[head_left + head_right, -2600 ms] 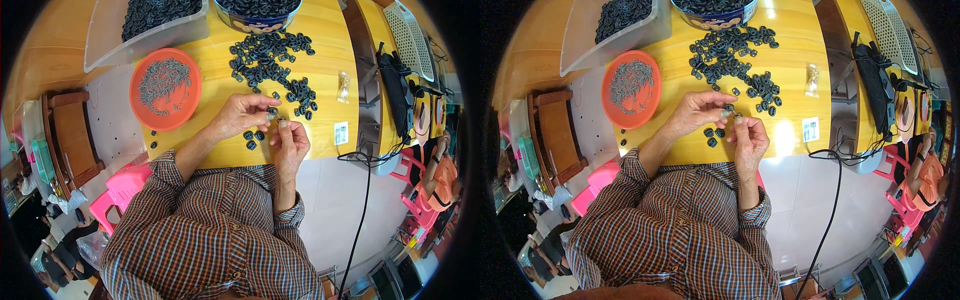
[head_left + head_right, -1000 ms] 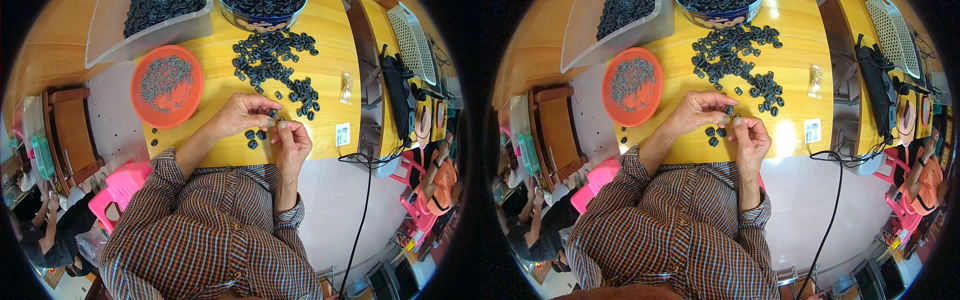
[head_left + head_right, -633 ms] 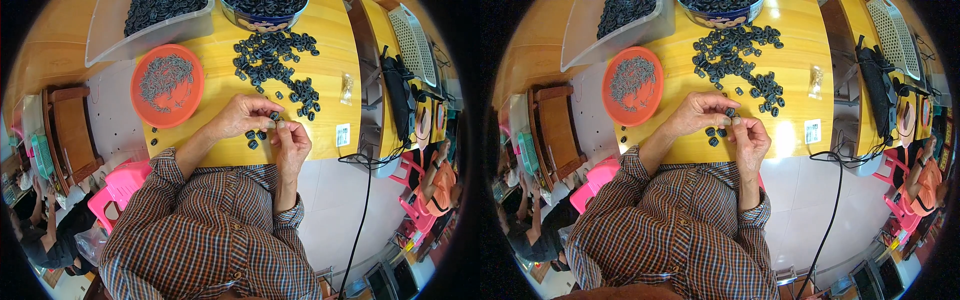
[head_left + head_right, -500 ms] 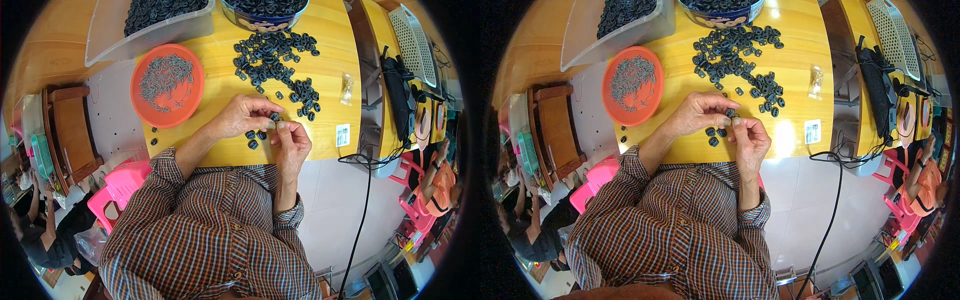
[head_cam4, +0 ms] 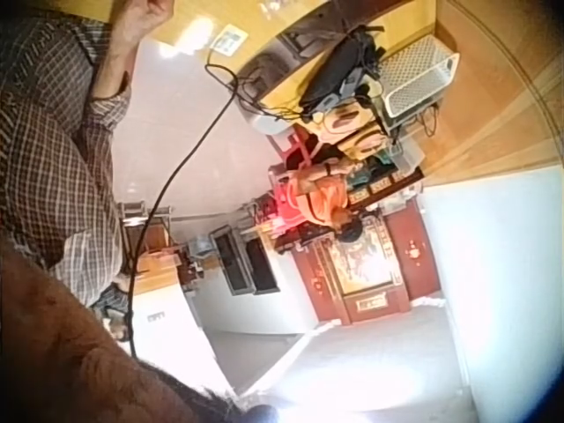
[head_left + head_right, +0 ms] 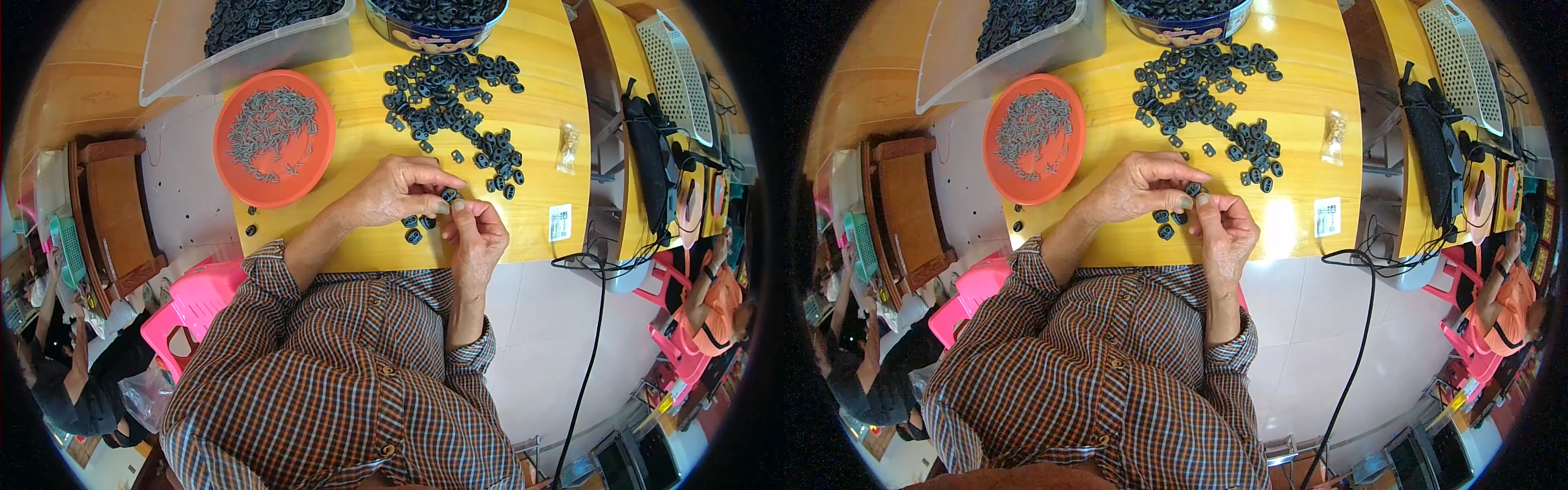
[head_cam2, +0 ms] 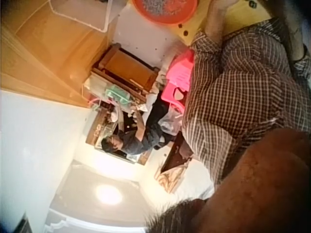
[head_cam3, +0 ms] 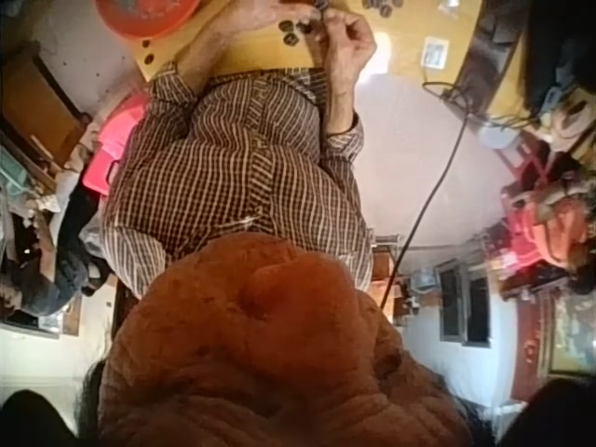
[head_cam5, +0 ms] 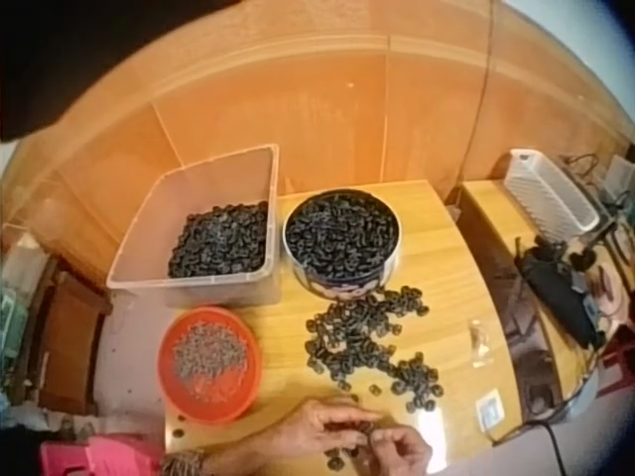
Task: Assembling small black plastic fasteners by manually joining two pieces together at a workbench.
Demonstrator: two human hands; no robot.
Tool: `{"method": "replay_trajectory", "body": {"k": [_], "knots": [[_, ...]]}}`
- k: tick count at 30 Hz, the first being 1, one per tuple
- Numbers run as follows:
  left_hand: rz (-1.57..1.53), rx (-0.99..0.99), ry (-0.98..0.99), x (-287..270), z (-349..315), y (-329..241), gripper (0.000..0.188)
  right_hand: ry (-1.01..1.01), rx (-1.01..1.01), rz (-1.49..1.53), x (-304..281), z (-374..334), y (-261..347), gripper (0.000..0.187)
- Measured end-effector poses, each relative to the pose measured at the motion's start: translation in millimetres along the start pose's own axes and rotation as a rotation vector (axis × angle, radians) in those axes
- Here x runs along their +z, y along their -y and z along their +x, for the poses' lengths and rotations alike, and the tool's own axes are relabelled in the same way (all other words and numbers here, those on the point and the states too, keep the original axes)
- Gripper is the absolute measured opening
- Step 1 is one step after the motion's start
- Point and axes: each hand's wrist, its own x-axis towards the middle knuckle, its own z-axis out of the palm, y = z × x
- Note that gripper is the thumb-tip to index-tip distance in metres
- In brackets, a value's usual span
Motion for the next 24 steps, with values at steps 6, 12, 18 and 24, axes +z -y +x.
{"method": "replay_trajectory", "body": {"k": [6, 12, 18, 24], "knots": [[-0.284, -0.150, -0.032, 4.2, -0.7, -6.9, 0.030, -0.002, 0.013, 0.002, -0.1, 0.2, 0.9, 0.011], [-0.251, -0.204, -0.006, 0.9, -2.3, -2.6, 0.024, 0.011, 0.045, -0.001, 0.5, -0.9, 6.0, 0.011], [-0.226, -0.143, 0.025, -3.1, -3.7, 0.1, 0.026, 0.060, 0.036, 0.005, -0.2, -0.1, 6.7, 0.010], [-0.158, -0.127, 0.021, -3.4, -3.3, -4.8, 0.027, 0.069, 0.058, 0.023, -4.1, 2.0, 1.1, 0.010]]}}
